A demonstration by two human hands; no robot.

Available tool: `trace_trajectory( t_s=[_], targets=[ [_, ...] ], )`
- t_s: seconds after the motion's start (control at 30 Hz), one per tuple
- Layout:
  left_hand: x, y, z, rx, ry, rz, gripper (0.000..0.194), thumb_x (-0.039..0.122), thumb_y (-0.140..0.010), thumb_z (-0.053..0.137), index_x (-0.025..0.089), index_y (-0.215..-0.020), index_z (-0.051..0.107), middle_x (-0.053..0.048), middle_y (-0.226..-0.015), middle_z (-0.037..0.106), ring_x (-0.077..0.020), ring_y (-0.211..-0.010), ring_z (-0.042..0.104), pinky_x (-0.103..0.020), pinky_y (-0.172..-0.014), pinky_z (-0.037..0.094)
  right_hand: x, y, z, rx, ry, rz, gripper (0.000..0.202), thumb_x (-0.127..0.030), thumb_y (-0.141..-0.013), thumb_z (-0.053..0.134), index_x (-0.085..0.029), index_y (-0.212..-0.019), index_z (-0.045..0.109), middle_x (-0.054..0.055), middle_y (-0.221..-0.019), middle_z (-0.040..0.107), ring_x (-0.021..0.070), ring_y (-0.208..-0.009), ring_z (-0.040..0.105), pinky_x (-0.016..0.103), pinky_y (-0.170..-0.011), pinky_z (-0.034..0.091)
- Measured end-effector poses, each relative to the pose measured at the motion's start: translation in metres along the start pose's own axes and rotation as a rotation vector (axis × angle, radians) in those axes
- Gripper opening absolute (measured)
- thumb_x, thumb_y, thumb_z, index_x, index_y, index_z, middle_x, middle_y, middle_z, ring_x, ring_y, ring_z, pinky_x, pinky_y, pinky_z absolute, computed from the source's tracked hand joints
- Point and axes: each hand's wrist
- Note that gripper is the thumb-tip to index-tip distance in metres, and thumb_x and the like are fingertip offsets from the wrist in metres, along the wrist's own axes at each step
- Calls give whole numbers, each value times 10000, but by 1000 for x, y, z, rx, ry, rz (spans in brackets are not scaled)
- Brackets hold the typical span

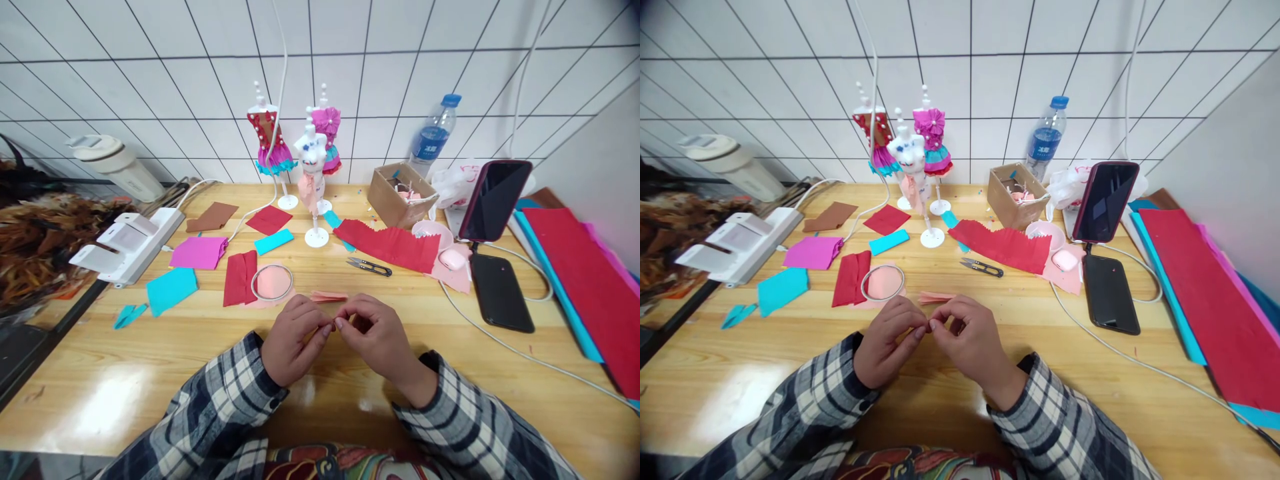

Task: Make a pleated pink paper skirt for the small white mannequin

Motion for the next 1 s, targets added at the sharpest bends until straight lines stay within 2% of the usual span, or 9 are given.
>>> trace_trajectory(
  t_s=[0.2, 0.3, 0.43, 0.53, 0.6, 0.7, 0.8, 0.9, 1.0],
  targets=[
    [0, 3, 3, 18, 212, -87, 167, 226, -959, 486, 182, -854, 608, -35, -795, 604, -175, -796, 516, -330, -753, 401, 2, -1, 3, -43, -147, 176, 42, -205, -746, 626, -187, -709, 617, -44, -609, 540, 68, -489, 441, 183, -448, 356],
    [-1, 3, 2, 20, 433, -110, 254, 312, -992, 454, 185, -824, 594, -33, -776, 575, -174, -784, 523, -334, -751, 414, 4, -6, -4, 22, -221, 277, 83, -266, -756, 614, -195, -739, 573, -51, -582, 555, 62, -436, 410, 181, -410, 319],
    [-2, 3, -2, 10, 463, -21, 258, 323, -996, 452, 188, -838, 606, -38, -768, 588, -174, -785, 526, -337, -752, 418, 16, -19, -31, 175, -232, 285, 163, -302, -753, 635, -202, -760, 506, 83, -1049, 722, 90, -514, 587, 188, -395, 382],
    [-4, 4, -3, -10, 314, 82, 195, 260, -979, 468, 190, -894, 629, -44, -787, 624, -174, -795, 529, -341, -768, 420, 33, -30, -57, 279, -66, 220, 175, -324, -789, 646, -209, -843, 527, 84, -898, 742, 164, -610, 659, 250, -480, 503],
    [-6, 5, -3, -1, 200, 138, 156, 205, -956, 479, 194, -936, 633, -45, -796, 644, -175, -788, 533, -343, -766, 425, 44, -34, -69, 282, 210, 83, 201, -232, -795, 622, -203, -993, 610, 102, -974, 736, 234, -839, 693, 368, -681, 583],
    [-8, 7, -2, 25, 27, 204, 158, 152, -918, 497, 199, -988, 630, -49, -814, 671, -185, -788, 540, -352, -765, 440, 48, -33, -72, 256, 550, -153, 345, -122, -815, 548, -209, -1111, 702, 138, -1367, 590, 313, -1263, 535, 542, -1054, 434],
    [-9, 8, -3, 58, -80, 240, 168, 145, -906, 500, 202, -1002, 626, -48, -806, 675, -187, -790, 543, -346, -760, 452, 34, -25, -58, 273, 497, -233, 306, -175, -869, 572, -218, -1129, 728, 129, -1373, 588, 294, -1225, 558, 516, -1059, 433],
    [-8, 8, -4, 78, -100, 238, 176, 143, -905, 501, 209, -1012, 625, -44, -803, 673, -185, -799, 547, -335, -758, 457, 15, -14, -37, 31, 130, -166, 211, -280, -921, 591, -253, -1050, 755, 63, -965, 744, 196, -873, 673, 363, -807, 558],
    [-9, 8, -4, 71, -95, 235, 189, 140, -904, 497, 218, -1016, 628, -40, -806, 671, -184, -794, 543, -336, -759, 452, 5, -5, -20, -169, -159, -69, 195, -350, -908, 640, -261, -1024, 769, 47, -946, 752, 187, -916, 680, 328, -798, 553]
  ],
)
Point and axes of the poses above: each hand's wrist, its own y-axis away from the middle knuckle, its own z-axis out of the palm, x = y × z
